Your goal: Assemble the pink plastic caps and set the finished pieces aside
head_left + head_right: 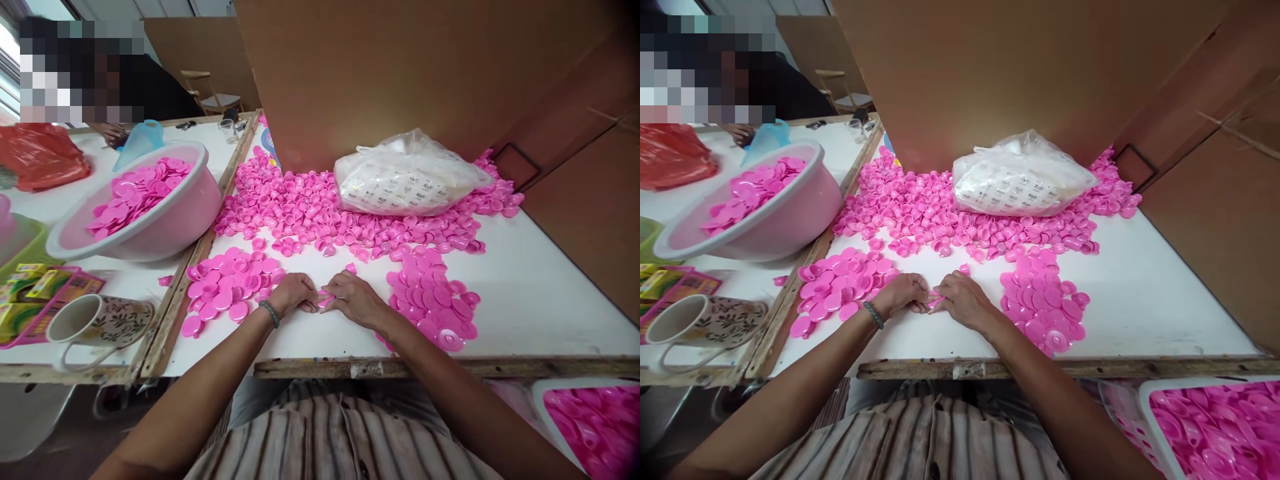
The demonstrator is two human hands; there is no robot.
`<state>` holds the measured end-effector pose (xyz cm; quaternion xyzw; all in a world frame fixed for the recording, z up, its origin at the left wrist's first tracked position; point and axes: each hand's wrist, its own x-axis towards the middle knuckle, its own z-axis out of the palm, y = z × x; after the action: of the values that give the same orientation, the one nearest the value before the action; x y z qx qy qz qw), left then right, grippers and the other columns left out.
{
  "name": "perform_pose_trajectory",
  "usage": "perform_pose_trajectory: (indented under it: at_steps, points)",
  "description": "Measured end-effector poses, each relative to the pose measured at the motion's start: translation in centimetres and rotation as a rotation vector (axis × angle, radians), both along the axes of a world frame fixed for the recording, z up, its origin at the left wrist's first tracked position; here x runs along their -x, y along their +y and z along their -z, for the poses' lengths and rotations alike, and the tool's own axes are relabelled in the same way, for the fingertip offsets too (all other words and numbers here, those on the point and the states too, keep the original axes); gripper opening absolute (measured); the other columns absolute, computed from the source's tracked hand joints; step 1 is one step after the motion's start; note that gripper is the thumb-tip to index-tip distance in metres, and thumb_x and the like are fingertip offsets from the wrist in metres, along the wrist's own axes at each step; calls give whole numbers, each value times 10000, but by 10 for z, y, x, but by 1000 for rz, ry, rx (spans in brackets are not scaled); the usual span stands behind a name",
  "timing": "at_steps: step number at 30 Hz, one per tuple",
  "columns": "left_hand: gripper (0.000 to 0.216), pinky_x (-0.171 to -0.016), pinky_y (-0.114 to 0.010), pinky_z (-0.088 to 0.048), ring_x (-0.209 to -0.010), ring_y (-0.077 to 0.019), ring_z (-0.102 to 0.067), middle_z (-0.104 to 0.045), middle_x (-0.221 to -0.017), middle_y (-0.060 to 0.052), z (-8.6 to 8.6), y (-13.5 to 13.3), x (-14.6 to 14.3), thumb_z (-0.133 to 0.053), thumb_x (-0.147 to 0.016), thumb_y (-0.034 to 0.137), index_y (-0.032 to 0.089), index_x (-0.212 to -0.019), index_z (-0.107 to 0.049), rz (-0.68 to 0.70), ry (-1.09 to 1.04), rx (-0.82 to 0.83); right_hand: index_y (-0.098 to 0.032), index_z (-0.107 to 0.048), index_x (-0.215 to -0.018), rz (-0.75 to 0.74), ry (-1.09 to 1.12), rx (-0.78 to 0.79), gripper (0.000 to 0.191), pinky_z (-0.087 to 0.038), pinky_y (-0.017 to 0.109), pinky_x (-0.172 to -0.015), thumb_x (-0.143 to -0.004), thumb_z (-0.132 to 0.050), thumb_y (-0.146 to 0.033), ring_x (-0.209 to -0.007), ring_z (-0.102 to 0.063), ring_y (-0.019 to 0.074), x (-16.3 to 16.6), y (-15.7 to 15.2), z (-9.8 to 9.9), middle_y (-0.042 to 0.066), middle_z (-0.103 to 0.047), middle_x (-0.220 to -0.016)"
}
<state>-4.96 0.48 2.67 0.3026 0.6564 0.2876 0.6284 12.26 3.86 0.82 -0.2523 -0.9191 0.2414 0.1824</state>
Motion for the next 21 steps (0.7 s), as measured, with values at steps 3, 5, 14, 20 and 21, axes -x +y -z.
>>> perform_pose_trajectory:
  at_steps: [3,5,14,20,21]
  points:
    - [367,-379,-185,-445,-394,-128,-566,-573,-425,-14,1,-1,1,-809,-510,225,116,-641,-484,49,-6,-11,-186,-643,-910,25,36,7,202,-377,273,-662,-816,-561,-346,-756,-482,161,-2,-4,1,42,-573,-778]
    - [354,-373,-173,-431,-393,-115,-560,-594,-460,-26,4,-4,1,-797,-534,260,111,-653,-498,51,-5,-83,-192,-608,-996,35,68,2,218,-378,271,-675,-840,-531,-325,-783,-488,160,-3,-8,2,45,-578,-833]
    - [346,-449,-177,-468,-454,-99,-582,-600,-505,8,11,-22,-4,-797,-534,222,114,-716,-523,-43,-102,-219,-192,-600,-883,107,53,147,297,-353,249,-627,-764,-591,-464,-703,-492,143,-6,-10,-5,11,-564,-744]
    - [325,-449,-176,-484,-475,-123,-609,-608,-499,-21,8,-15,-4,-801,-529,182,98,-682,-526,-37,-73,-100,-221,-652,-930,139,86,414,291,-325,222,-553,-720,-640,-423,-595,-475,109,-9,-10,2,-29,-560,-673]
    - [330,-445,-183,-488,-473,-131,-611,-607,-494,-24,8,-13,-5,-804,-523,177,99,-675,-521,-40,-64,-80,-226,-653,-943,154,83,441,313,-321,220,-547,-700,-656,-422,-592,-474,108,-8,-10,3,-32,-564,-669]
